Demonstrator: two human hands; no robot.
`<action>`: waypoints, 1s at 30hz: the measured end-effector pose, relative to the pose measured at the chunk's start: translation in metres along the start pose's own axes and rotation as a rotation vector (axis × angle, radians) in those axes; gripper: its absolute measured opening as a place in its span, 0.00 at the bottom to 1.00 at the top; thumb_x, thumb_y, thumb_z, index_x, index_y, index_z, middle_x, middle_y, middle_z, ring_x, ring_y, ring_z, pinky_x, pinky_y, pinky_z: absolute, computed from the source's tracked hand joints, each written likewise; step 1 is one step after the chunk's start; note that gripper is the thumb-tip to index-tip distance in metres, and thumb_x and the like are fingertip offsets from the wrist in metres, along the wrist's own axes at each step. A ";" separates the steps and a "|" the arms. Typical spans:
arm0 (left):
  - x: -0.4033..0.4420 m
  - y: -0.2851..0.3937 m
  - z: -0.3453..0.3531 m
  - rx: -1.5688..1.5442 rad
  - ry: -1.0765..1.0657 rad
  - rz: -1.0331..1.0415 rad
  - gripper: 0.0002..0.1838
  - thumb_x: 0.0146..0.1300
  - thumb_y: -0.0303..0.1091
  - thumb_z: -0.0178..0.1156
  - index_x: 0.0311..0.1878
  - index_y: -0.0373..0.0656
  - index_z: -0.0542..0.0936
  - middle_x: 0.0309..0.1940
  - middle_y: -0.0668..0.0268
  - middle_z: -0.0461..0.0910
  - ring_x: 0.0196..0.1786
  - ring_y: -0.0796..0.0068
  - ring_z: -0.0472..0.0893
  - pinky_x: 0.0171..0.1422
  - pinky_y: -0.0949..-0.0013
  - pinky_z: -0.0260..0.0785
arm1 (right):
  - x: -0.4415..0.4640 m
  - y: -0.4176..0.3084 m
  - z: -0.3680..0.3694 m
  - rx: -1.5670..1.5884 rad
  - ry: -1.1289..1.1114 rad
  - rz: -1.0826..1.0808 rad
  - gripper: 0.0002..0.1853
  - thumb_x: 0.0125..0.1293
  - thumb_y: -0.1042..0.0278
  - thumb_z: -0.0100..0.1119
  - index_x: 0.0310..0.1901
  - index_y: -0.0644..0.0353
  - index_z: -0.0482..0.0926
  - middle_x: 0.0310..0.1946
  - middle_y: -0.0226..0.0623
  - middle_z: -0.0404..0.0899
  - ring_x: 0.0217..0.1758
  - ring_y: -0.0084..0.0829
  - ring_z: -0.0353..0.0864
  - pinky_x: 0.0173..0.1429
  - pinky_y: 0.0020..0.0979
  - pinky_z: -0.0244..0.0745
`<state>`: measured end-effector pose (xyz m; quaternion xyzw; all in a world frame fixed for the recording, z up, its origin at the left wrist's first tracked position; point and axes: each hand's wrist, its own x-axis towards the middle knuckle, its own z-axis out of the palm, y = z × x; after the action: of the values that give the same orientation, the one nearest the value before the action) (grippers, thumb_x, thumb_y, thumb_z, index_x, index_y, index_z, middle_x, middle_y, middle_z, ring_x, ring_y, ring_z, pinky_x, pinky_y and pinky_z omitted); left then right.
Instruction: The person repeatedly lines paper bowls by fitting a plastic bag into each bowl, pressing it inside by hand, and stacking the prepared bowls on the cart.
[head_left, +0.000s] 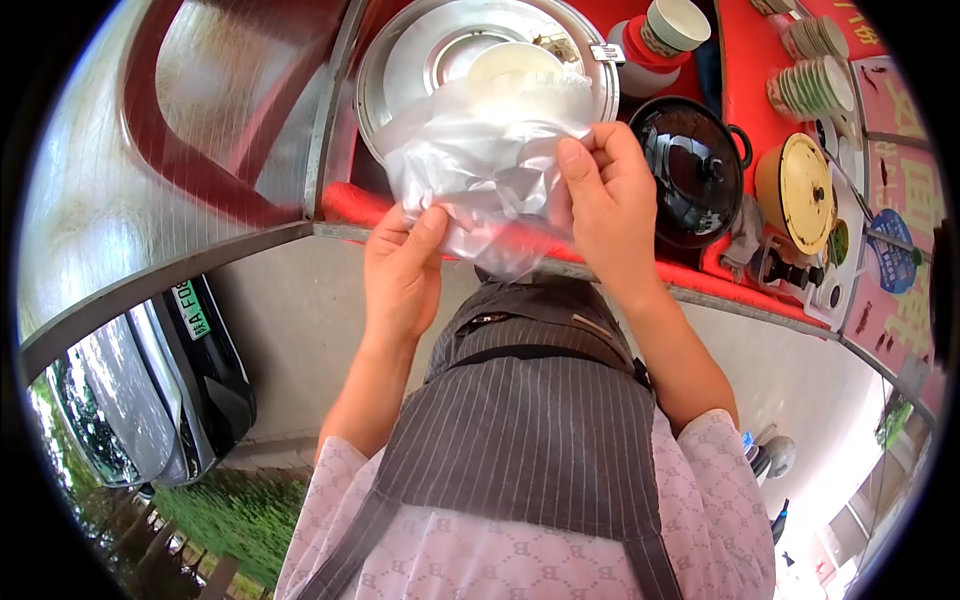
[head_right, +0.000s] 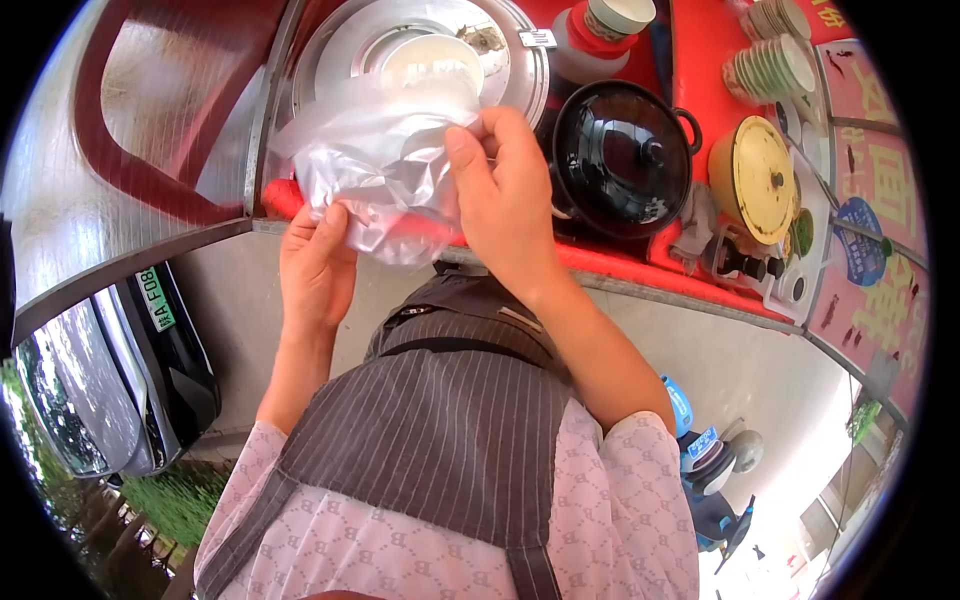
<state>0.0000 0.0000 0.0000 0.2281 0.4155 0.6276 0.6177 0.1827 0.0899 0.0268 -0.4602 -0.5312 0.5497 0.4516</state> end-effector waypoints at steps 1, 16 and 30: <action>0.001 -0.003 0.004 -0.054 0.073 0.001 0.14 0.73 0.32 0.61 0.56 0.36 0.80 0.51 0.63 0.84 0.53 0.75 0.82 0.60 0.69 0.72 | 0.002 -0.001 -0.003 -0.030 0.016 0.019 0.13 0.77 0.60 0.58 0.45 0.63 0.75 0.26 0.22 0.73 0.26 0.10 0.67 0.29 0.15 0.59; 0.012 -0.018 0.010 0.141 0.313 0.231 0.08 0.75 0.33 0.61 0.45 0.38 0.79 0.38 0.71 0.81 0.37 0.86 0.76 0.41 0.78 0.68 | -0.027 0.016 -0.015 0.138 -0.104 0.425 0.11 0.73 0.65 0.62 0.43 0.66 0.78 0.30 0.31 0.79 0.29 0.20 0.76 0.33 0.27 0.73; 0.022 -0.020 0.005 0.318 0.216 0.165 0.12 0.72 0.39 0.64 0.39 0.40 0.76 0.31 0.76 0.77 0.33 0.88 0.71 0.35 0.77 0.64 | -0.012 0.007 -0.015 -0.183 -0.201 0.180 0.19 0.73 0.60 0.63 0.29 0.66 0.77 0.19 0.35 0.72 0.25 0.21 0.71 0.32 0.32 0.69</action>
<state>0.0125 0.0198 -0.0184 0.2873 0.5529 0.6234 0.4723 0.1993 0.0807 0.0202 -0.4878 -0.5782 0.5806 0.3009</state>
